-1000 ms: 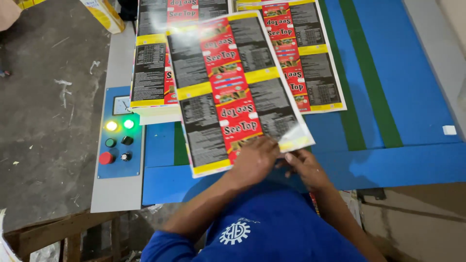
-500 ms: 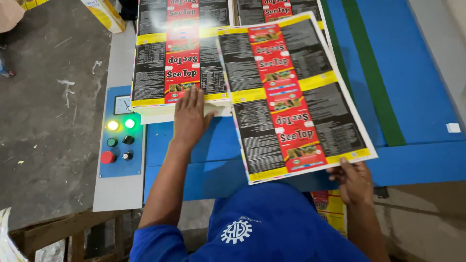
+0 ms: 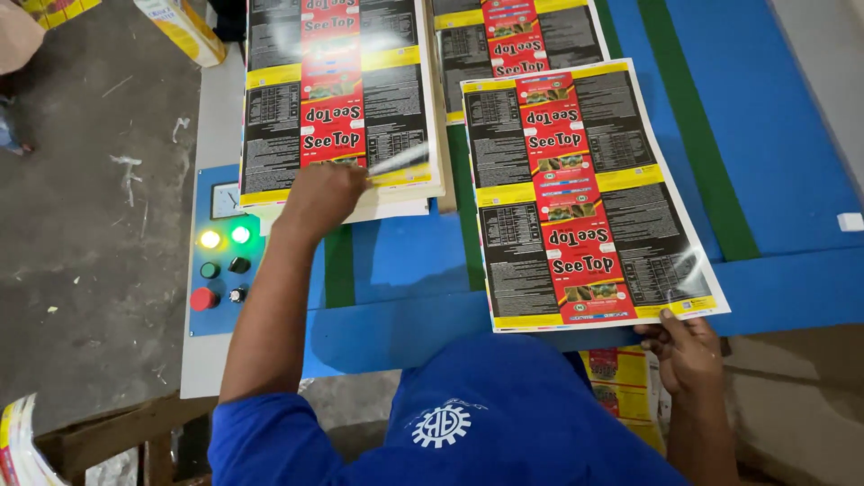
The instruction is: Operating a printing and cutting machine to process food packaging labels.
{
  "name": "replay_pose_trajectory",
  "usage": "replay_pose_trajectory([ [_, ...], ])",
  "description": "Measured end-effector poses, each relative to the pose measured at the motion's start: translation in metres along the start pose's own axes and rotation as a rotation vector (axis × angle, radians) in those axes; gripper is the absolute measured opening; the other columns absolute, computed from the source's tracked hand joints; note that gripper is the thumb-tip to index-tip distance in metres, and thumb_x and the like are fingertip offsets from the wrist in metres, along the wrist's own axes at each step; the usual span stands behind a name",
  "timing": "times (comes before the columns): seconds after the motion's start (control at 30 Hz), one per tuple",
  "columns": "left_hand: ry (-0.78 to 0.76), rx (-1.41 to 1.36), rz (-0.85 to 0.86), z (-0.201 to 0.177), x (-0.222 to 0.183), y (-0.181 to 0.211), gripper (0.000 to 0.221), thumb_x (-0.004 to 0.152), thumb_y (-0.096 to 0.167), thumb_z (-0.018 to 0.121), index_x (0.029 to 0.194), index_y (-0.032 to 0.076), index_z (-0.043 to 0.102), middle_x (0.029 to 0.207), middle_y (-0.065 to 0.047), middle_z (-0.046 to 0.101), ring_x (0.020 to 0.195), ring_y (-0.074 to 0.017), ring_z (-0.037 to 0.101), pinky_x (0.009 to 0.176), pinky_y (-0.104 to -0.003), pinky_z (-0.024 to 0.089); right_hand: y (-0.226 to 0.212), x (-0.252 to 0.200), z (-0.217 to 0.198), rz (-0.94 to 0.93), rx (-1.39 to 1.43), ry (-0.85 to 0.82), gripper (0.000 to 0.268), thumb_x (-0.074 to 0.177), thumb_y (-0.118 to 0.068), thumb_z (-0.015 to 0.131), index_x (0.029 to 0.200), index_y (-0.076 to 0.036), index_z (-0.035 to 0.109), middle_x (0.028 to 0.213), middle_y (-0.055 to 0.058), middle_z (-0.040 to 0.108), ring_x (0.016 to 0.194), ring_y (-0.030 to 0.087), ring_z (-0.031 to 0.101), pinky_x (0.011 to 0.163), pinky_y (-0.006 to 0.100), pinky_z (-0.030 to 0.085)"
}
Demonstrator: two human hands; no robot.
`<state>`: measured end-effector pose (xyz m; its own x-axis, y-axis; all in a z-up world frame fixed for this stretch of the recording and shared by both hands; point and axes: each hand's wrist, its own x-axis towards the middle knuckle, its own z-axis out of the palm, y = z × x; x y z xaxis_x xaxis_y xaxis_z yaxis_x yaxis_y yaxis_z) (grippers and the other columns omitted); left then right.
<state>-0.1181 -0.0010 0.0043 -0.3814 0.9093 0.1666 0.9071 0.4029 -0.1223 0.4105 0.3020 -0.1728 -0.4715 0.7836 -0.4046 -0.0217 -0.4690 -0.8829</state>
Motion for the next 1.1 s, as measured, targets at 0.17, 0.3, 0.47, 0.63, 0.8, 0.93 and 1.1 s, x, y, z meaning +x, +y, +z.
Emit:
replay_pose_trajectory([
  [0.17, 0.305, -0.082, -0.044, -0.04, -0.004, 0.013, 0.017, 0.098, 0.02, 0.069, 0.085, 0.009, 0.066, 0.074, -0.012, 0.067, 0.067, -0.033, 0.068, 0.055, -0.047, 0.05, -0.006, -0.014, 0.011, -0.062, -0.016, -0.014, 0.021, 0.107, -0.011, 0.056, 0.127, -0.003, 0.061, 0.108, 0.011, 0.073, 0.082, 0.02, 0.07, 0.063, 0.032, 0.052],
  [0.3, 0.409, -0.082, -0.076, -0.049, -0.025, 0.057, 0.017, 0.097, 0.012, 0.066, 0.081, 0.009, 0.061, 0.074, -0.012, 0.065, 0.067, -0.0327, 0.066, 0.058, -0.047, 0.051, -0.006, -0.013, 0.009, -0.052, -0.028, -0.037, 0.02, 0.108, -0.011, 0.055, 0.125, -0.002, 0.06, 0.107, 0.013, 0.073, 0.081, 0.021, 0.071, 0.063, 0.034, 0.053],
  [0.47, 0.361, -0.162, -0.114, -0.048, -0.045, 0.1, 0.022, 0.098, 0.016, 0.068, 0.079, 0.008, 0.061, 0.073, -0.013, 0.067, 0.066, -0.0338, 0.067, 0.058, -0.047, 0.052, -0.005, -0.011, 0.016, -0.041, -0.05, -0.047, 0.021, 0.108, -0.013, 0.056, 0.126, -0.002, 0.06, 0.107, 0.014, 0.073, 0.082, 0.021, 0.072, 0.062, 0.033, 0.053],
  [0.63, 0.378, -0.285, -0.248, -0.044, -0.055, 0.112, 0.022, 0.096, 0.016, 0.069, 0.079, 0.006, 0.061, 0.075, -0.013, 0.068, 0.067, -0.0347, 0.067, 0.059, -0.047, 0.053, -0.003, -0.002, 0.032, -0.02, -0.093, -0.076, 0.022, 0.107, -0.013, 0.058, 0.124, 0.0, 0.06, 0.104, 0.014, 0.073, 0.08, 0.022, 0.071, 0.06, 0.033, 0.052],
  [0.8, 0.41, -0.331, -0.243, -0.042, -0.053, 0.11, 0.019, 0.096, 0.016, 0.069, 0.081, 0.006, 0.062, 0.076, -0.014, 0.068, 0.068, -0.0354, 0.067, 0.06, -0.048, 0.053, -0.002, 0.049, 0.055, -0.07, -0.142, -0.069, 0.021, 0.106, -0.013, 0.058, 0.123, -0.002, 0.06, 0.103, 0.013, 0.073, 0.078, 0.023, 0.071, 0.057, 0.033, 0.052],
  [0.93, 0.433, -0.346, -0.241, -0.034, -0.05, 0.108, 0.012, 0.095, 0.015, 0.068, 0.088, 0.006, 0.067, 0.083, -0.014, 0.07, 0.071, -0.0363, 0.068, 0.062, -0.049, 0.054, -0.011, 0.09, 0.075, -0.069, -0.087, -0.173, 0.021, 0.107, -0.016, 0.058, 0.123, -0.003, 0.06, 0.103, 0.013, 0.072, 0.08, 0.023, 0.072, 0.057, 0.033, 0.051],
  [1.1, 0.472, -0.366, -0.249, -0.041, -0.054, 0.11, 0.009, 0.095, 0.013, 0.066, 0.098, 0.006, 0.07, 0.092, -0.016, 0.072, 0.08, -0.0377, 0.069, 0.067, -0.049, 0.055, -0.027, 0.09, 0.086, -0.011, -0.14, -0.121, 0.034, 0.105, -0.02, 0.054, 0.136, -0.006, 0.053, 0.107, 0.016, 0.073, 0.082, 0.023, 0.072, 0.059, 0.033, 0.052],
])
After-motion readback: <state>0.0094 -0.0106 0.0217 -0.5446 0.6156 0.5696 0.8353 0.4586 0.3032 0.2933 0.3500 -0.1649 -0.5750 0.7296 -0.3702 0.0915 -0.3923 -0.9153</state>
